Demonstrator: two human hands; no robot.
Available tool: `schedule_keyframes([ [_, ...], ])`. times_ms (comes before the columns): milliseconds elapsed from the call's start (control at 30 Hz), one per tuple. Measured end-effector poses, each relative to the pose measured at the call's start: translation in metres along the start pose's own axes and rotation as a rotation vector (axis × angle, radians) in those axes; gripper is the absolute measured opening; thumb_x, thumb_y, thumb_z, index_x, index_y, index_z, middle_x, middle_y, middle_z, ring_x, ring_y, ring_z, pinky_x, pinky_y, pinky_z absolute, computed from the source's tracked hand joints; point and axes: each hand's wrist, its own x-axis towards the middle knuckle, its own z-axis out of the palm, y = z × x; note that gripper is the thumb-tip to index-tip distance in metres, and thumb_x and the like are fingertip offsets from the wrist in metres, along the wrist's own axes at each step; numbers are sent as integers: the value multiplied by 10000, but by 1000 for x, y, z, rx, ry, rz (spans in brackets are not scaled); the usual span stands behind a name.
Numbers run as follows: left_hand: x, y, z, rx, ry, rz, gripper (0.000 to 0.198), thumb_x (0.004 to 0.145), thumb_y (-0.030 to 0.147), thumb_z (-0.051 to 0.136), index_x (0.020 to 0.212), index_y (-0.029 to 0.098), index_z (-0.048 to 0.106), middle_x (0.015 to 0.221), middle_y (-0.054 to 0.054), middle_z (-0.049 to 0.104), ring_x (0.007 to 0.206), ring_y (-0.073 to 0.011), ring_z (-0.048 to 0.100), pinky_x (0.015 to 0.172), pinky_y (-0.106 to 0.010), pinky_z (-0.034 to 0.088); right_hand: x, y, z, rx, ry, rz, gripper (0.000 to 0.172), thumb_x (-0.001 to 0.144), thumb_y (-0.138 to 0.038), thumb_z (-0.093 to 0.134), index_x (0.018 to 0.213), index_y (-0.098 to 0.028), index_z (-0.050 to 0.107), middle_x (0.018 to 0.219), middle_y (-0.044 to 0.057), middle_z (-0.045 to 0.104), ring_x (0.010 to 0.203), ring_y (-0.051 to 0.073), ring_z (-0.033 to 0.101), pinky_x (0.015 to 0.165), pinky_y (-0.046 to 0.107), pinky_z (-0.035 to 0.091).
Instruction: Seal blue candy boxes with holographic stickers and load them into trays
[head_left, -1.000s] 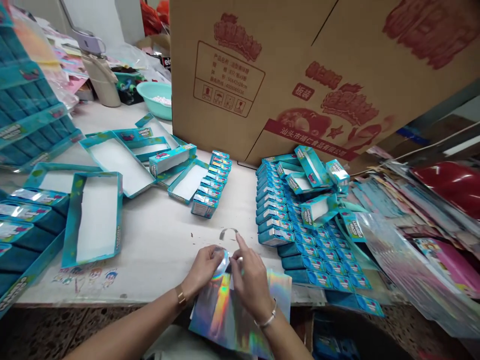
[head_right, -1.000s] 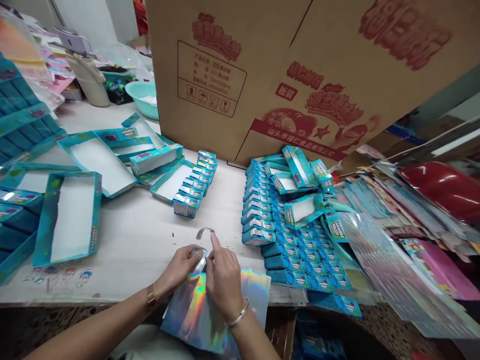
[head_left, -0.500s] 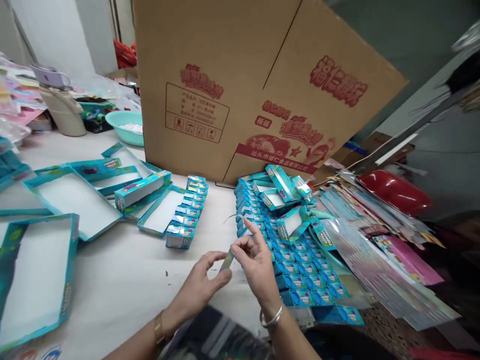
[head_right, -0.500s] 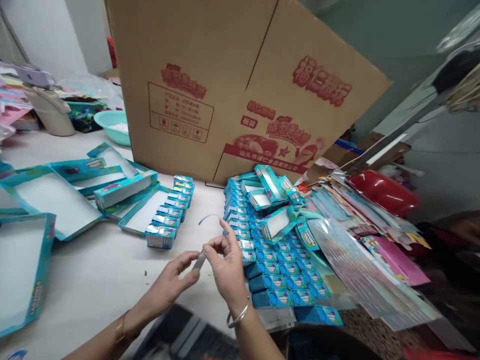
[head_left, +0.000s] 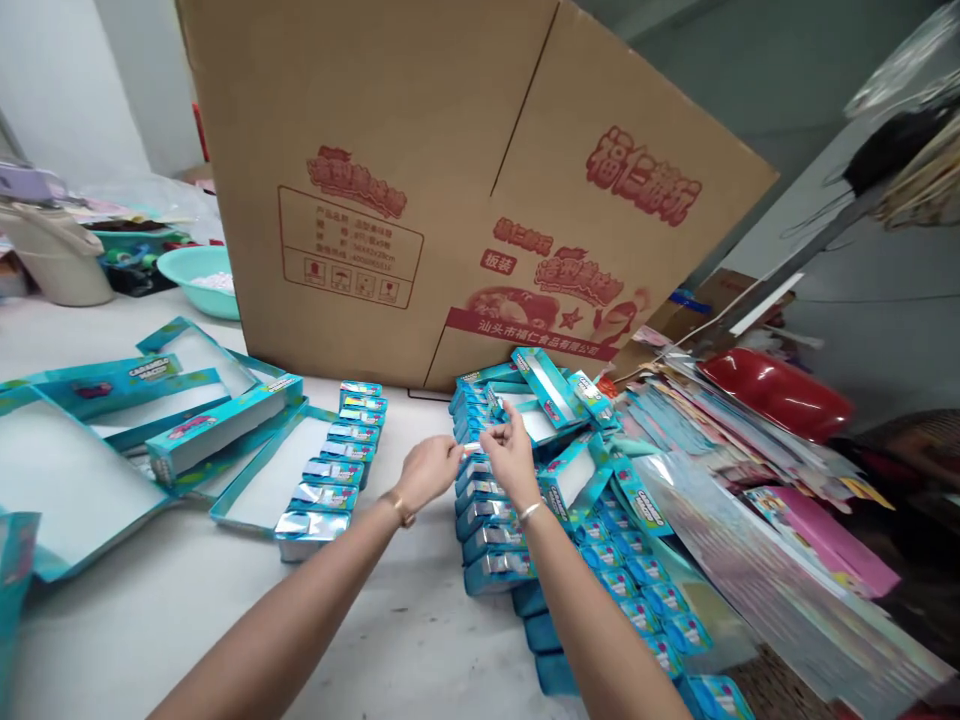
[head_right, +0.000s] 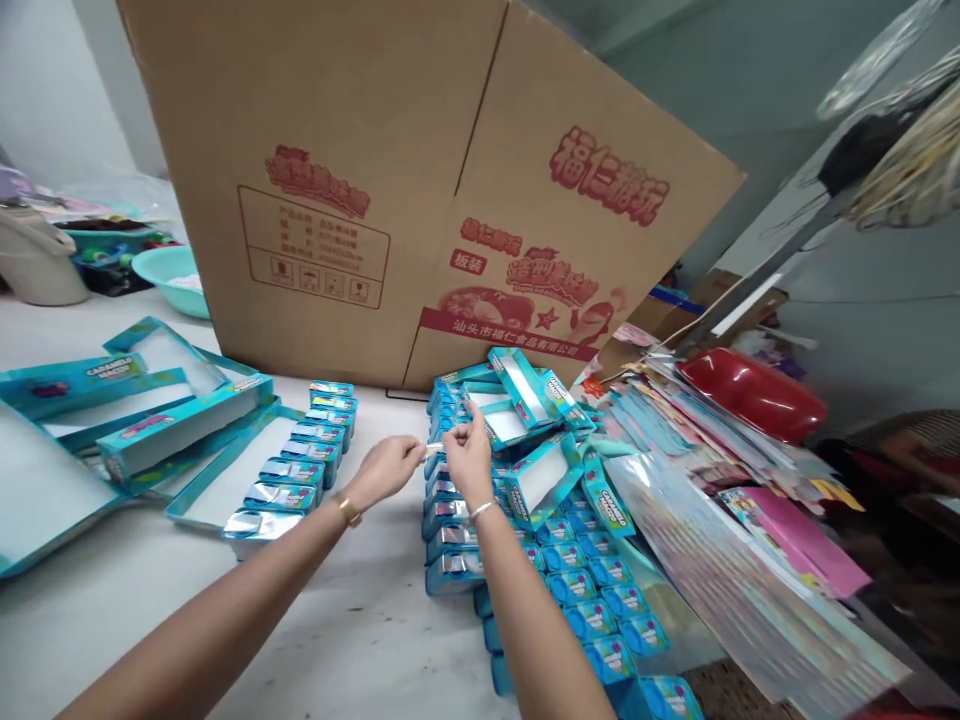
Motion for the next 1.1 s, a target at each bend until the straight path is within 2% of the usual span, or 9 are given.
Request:
schedule_keyframes([
  [133,50,6,1,169,-50,-22,287,881,310,506,700,179,686,828,-125,741,820,-255,675,679,-295,404,37,25,0,-60,35,12,737,730,-248,598,1425,-129,386,699,-50,576,652,149,573,700,295,487],
  [267,71,8,-2,260,-108,1,287,892,316,503,736,192,710,868,-110,755,857,-252,686,673,-285,410,52,39,-2,-61,41,24,794,722,-266,584,1462,-145,322,723,-47,589,617,140,573,640,271,488],
  [433,82,9,-3,334,-178,3,274,929,308,497,821,180,714,894,-102,744,885,-241,685,709,-299,453,55,42,-7,-119,47,0,816,723,-215,562,1493,-165,295,791,-29,587,653,143,573,681,275,498],
  [567,90,9,-1,382,-283,-30,252,953,366,556,967,145,676,967,-61,705,885,-190,667,808,-364,528,50,44,-6,-439,4,-165,746,786,-135,473,1511,-206,309,905,14,598,761,166,580,796,313,492],
  [667,93,8,2,418,-337,-61,270,943,383,591,1063,148,650,1056,-61,680,934,-190,660,847,-399,547,46,48,-5,-622,-27,-259,745,814,-98,421,1535,-191,259,990,50,601,820,178,589,825,319,496],
  [967,95,12,9,493,-346,-83,291,941,359,599,1149,157,628,1162,-81,652,1038,-221,641,903,-441,534,44,57,-4,-714,-28,-312,799,805,-49,390,1561,-196,179,1023,75,591,915,210,595,880,355,509],
  [1100,95,10,13,494,-341,-88,289,942,361,597,1147,159,630,1173,-83,651,1049,-223,638,916,-447,528,43,56,-2,-814,-54,-283,830,797,-19,385,1568,-213,146,1074,85,589,944,219,600,886,356,510],
])
